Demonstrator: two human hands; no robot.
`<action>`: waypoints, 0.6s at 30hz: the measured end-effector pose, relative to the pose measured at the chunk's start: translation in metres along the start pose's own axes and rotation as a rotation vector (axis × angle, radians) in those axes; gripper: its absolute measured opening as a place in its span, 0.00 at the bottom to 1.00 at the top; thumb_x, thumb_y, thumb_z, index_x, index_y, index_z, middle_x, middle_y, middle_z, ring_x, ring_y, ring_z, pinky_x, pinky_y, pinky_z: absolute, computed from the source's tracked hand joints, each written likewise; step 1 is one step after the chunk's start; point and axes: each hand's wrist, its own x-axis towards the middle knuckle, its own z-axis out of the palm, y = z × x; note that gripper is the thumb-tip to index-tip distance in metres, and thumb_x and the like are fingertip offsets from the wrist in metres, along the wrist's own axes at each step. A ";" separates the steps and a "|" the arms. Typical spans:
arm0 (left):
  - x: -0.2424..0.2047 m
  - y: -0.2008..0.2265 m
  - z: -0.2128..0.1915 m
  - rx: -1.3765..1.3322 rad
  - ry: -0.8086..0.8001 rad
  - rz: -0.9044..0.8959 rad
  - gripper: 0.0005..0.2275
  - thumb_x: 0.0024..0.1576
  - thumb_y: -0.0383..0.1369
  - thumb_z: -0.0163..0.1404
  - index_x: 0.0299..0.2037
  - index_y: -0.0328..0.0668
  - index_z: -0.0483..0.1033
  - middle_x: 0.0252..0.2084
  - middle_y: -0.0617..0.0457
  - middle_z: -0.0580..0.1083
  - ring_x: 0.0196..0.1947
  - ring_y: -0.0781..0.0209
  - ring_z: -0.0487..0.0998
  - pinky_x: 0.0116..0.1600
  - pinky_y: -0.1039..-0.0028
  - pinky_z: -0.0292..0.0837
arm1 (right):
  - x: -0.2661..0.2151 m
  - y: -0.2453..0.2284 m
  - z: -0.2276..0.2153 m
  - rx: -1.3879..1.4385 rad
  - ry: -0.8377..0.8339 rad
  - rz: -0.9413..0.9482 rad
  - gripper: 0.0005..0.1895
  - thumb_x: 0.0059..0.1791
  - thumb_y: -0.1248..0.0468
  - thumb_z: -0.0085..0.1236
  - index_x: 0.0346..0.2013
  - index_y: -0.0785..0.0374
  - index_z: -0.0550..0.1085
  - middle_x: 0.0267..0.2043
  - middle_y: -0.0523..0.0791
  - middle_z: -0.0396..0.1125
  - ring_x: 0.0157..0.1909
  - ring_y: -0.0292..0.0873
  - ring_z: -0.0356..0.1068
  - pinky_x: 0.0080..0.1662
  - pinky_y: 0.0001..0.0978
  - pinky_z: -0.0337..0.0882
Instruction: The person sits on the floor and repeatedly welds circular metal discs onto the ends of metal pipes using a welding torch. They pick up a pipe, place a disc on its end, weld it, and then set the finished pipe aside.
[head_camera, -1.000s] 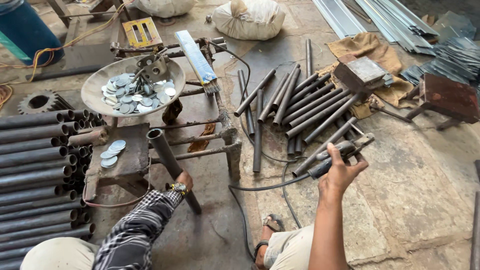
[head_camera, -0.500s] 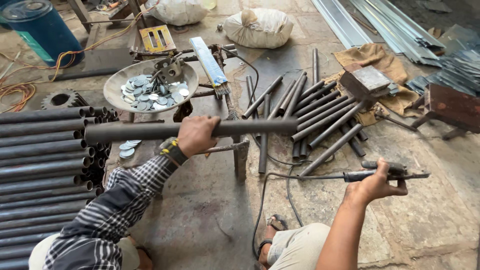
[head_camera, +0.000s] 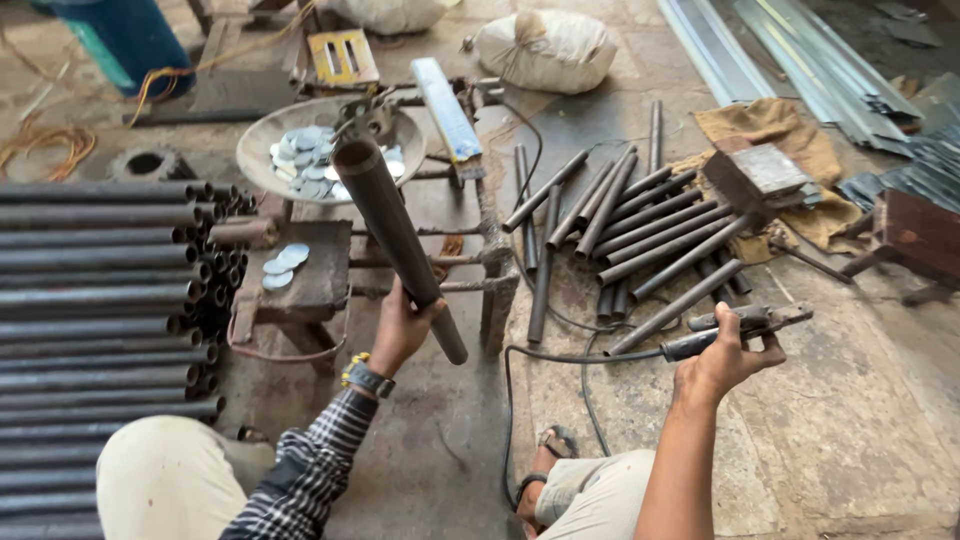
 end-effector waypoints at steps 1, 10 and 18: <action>-0.010 -0.022 0.001 0.007 0.018 -0.052 0.22 0.51 0.24 0.61 0.55 0.36 0.67 0.37 0.47 0.78 0.35 0.61 0.78 0.41 0.70 0.77 | -0.002 0.001 0.002 -0.013 -0.025 -0.003 0.33 0.45 0.75 0.63 0.59 0.62 0.56 0.57 0.50 0.60 0.58 0.45 0.67 0.55 0.37 0.74; -0.084 -0.210 0.002 0.308 0.163 -0.063 0.25 0.48 0.27 0.65 0.54 0.35 0.67 0.36 0.35 0.76 0.38 0.31 0.77 0.41 0.54 0.72 | -0.031 0.006 0.027 -0.125 -0.212 0.088 0.32 0.46 0.75 0.61 0.59 0.59 0.56 0.58 0.49 0.60 0.57 0.45 0.67 0.55 0.39 0.74; -0.070 -0.292 0.012 0.375 0.226 -0.240 0.29 0.48 0.32 0.67 0.56 0.34 0.66 0.41 0.35 0.77 0.43 0.34 0.79 0.47 0.55 0.74 | -0.055 0.028 0.050 -0.181 -0.254 0.261 0.59 0.43 0.76 0.63 0.74 0.54 0.32 0.64 0.50 0.59 0.62 0.49 0.70 0.58 0.37 0.76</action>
